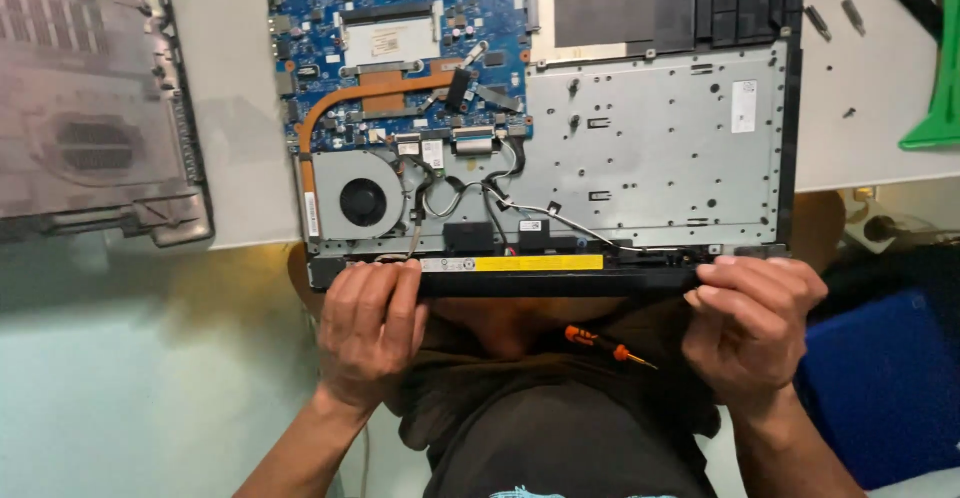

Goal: Disassembling a laptop by removing screws, the battery, and disconnecting internal cables and speakers.

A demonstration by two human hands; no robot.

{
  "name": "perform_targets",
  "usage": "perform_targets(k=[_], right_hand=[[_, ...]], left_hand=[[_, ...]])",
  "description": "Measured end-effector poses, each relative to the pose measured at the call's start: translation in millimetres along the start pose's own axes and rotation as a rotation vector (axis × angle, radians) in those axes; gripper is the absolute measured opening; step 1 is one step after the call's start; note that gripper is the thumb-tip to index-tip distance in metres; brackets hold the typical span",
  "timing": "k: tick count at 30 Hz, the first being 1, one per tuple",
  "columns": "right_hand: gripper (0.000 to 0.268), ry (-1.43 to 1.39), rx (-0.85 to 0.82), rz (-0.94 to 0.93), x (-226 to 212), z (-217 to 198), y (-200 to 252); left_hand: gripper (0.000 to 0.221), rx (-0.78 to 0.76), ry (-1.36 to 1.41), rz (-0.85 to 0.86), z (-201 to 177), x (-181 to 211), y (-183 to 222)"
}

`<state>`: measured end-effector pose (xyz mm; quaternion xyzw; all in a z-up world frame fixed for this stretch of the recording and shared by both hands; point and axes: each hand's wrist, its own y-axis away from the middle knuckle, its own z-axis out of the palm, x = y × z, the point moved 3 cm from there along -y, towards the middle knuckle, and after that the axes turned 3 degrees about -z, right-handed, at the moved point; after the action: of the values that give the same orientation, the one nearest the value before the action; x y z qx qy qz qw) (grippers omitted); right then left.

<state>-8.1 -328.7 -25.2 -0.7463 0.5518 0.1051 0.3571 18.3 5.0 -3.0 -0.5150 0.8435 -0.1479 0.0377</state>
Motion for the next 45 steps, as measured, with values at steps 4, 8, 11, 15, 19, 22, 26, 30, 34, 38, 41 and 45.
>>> perform_targets(k=[4, 8, 11, 15, 19, 22, 26, 30, 34, 38, 41, 45], right_hand=[[0.026, -0.026, 0.014, -0.034, 7.6, -0.6, 9.4], [0.026, -0.020, -0.026, -0.088, 16.5, 1.7, 23.7], [0.027, -0.029, -0.002, -0.104, 23.0, 4.6, 36.1], [0.039, -0.036, 0.023, -0.116, 43.6, 9.8, 60.0], [0.039, 0.005, -0.002, -0.118, 37.0, 9.0, 51.6], [0.055, 0.039, -0.060, -0.190, 28.8, 10.8, 45.1], [0.043, -0.018, -0.042, -0.055, 27.7, 11.6, 49.4], [0.023, 0.094, -0.051, -0.097, 9.1, 7.0, 15.6], [0.028, 0.098, -0.028, -0.004, 6.4, 7.2, 16.5], [0.025, 0.105, 0.012, -0.067, 11.1, 9.4, 16.0], [0.030, 0.132, 0.012, -0.116, 14.4, 9.8, 16.8], [0.023, 0.125, 0.037, -0.149, 17.1, 12.5, 11.6]], left_hand=[[0.039, -0.018, 0.024, -0.017, 1.5, -0.6, 0.3], [0.044, 0.052, 0.082, -0.090, -4.6, -9.4, 9.6], [0.041, 0.117, 0.111, -0.106, -0.6, -13.7, 19.4], [0.039, 0.159, 0.108, -0.142, -2.2, -20.2, 30.6], [0.035, 0.185, 0.163, -0.150, -2.9, -24.2, 25.9], [0.034, 0.177, 0.199, -0.157, -5.1, -28.6, 23.3], [0.046, 0.055, 0.210, -0.150, -3.5, -37.0, 21.2], [0.036, 0.102, 0.248, -0.092, 5.2, -38.2, 22.1], [0.036, 0.107, 0.397, -0.060, 7.2, -43.8, 24.9], [0.036, 0.071, 0.471, -0.045, 12.3, -44.1, 35.5], [0.035, 0.111, 0.335, -0.015, 17.9, -38.3, 36.5], [0.031, 0.134, 0.025, 0.080, 11.8, -20.6, 9.4]])
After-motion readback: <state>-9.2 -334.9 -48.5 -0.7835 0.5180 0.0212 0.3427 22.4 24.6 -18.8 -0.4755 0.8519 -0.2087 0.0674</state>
